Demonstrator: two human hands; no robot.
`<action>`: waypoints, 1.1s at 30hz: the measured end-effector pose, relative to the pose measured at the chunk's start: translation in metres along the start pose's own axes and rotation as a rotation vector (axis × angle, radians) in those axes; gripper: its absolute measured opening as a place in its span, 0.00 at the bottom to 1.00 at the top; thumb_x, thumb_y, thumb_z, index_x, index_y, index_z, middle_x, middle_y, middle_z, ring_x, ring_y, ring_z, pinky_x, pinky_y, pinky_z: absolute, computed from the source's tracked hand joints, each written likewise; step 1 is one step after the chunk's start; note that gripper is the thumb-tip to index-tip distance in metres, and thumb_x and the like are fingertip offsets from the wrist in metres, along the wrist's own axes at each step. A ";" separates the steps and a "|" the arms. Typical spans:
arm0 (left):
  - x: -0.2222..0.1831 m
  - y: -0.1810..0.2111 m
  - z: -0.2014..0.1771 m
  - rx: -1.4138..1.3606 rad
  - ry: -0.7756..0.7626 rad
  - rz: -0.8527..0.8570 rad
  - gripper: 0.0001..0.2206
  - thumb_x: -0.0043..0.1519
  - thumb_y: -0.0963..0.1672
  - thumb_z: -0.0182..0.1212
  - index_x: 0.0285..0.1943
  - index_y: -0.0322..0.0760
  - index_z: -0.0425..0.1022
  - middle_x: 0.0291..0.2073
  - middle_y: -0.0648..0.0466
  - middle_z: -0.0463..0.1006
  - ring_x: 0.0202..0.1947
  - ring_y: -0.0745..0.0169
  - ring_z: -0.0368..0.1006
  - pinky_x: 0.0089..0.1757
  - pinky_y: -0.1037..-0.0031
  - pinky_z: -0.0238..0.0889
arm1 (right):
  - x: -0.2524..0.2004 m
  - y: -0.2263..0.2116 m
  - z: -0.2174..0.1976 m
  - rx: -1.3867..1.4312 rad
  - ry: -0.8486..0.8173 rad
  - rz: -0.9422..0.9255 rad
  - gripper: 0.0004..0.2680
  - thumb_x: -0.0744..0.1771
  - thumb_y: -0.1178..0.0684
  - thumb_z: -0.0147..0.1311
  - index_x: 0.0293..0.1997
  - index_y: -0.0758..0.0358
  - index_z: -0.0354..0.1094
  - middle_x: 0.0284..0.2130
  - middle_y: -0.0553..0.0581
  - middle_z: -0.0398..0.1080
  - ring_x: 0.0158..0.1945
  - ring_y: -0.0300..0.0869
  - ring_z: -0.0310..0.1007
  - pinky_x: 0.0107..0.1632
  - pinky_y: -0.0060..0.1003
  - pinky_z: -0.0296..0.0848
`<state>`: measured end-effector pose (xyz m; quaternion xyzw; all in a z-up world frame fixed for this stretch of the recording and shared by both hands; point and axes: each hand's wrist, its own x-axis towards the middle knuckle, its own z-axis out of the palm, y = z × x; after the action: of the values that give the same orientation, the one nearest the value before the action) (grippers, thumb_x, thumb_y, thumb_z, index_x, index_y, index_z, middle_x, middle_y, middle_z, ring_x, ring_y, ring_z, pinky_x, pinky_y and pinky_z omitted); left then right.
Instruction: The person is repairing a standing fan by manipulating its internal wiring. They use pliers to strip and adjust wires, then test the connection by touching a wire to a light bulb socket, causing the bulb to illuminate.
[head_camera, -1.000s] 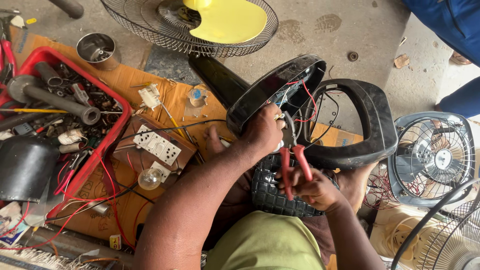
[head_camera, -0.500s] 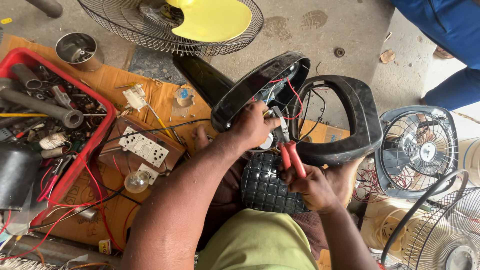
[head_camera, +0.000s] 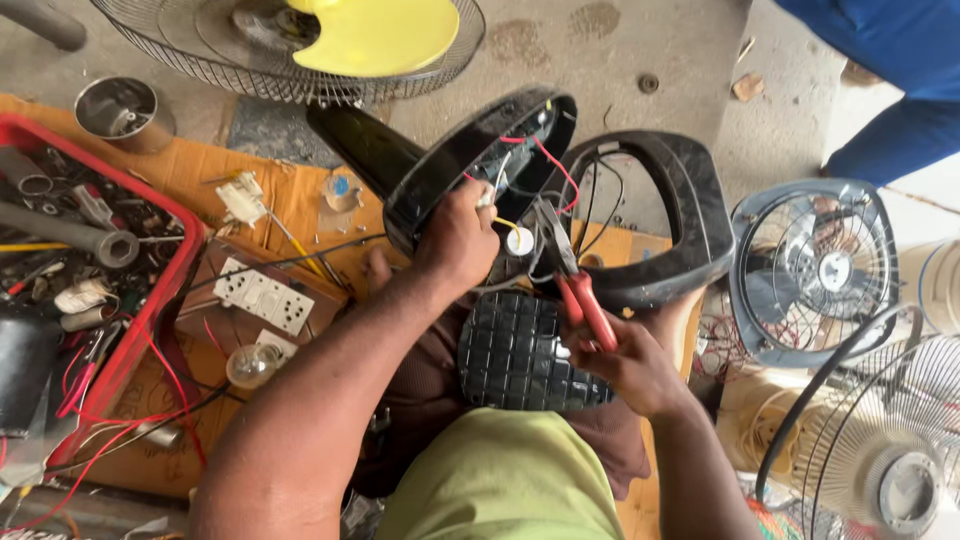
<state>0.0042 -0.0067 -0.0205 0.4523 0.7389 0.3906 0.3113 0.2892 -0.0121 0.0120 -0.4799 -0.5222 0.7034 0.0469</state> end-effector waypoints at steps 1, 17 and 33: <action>0.001 0.002 -0.002 -0.001 -0.029 0.000 0.06 0.64 0.39 0.58 0.47 0.28 0.74 0.38 0.37 0.80 0.42 0.40 0.78 0.42 0.61 0.69 | 0.004 -0.005 0.003 -0.005 -0.014 0.002 0.10 0.62 0.60 0.60 0.47 0.62 0.73 0.35 0.48 0.71 0.41 0.35 0.69 0.48 0.31 0.69; 0.010 0.018 -0.015 0.147 -0.236 -0.078 0.05 0.61 0.40 0.62 0.36 0.28 0.79 0.27 0.43 0.80 0.31 0.50 0.80 0.36 0.63 0.71 | 0.023 -0.066 0.018 -0.261 -0.030 -0.024 0.06 0.62 0.57 0.62 0.41 0.63 0.75 0.31 0.48 0.71 0.36 0.35 0.68 0.42 0.33 0.69; 0.012 -0.016 0.000 0.038 -0.165 0.012 0.05 0.66 0.38 0.57 0.45 0.27 0.76 0.34 0.39 0.81 0.35 0.45 0.78 0.40 0.62 0.69 | -0.014 -0.040 -0.047 0.219 -0.019 -0.365 0.35 0.59 0.56 0.71 0.71 0.60 0.48 0.49 0.59 0.71 0.50 0.47 0.75 0.51 0.45 0.77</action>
<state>-0.0072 0.0003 -0.0354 0.4930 0.7153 0.3398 0.3604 0.3138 0.0305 0.0521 -0.3626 -0.5213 0.7403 0.2206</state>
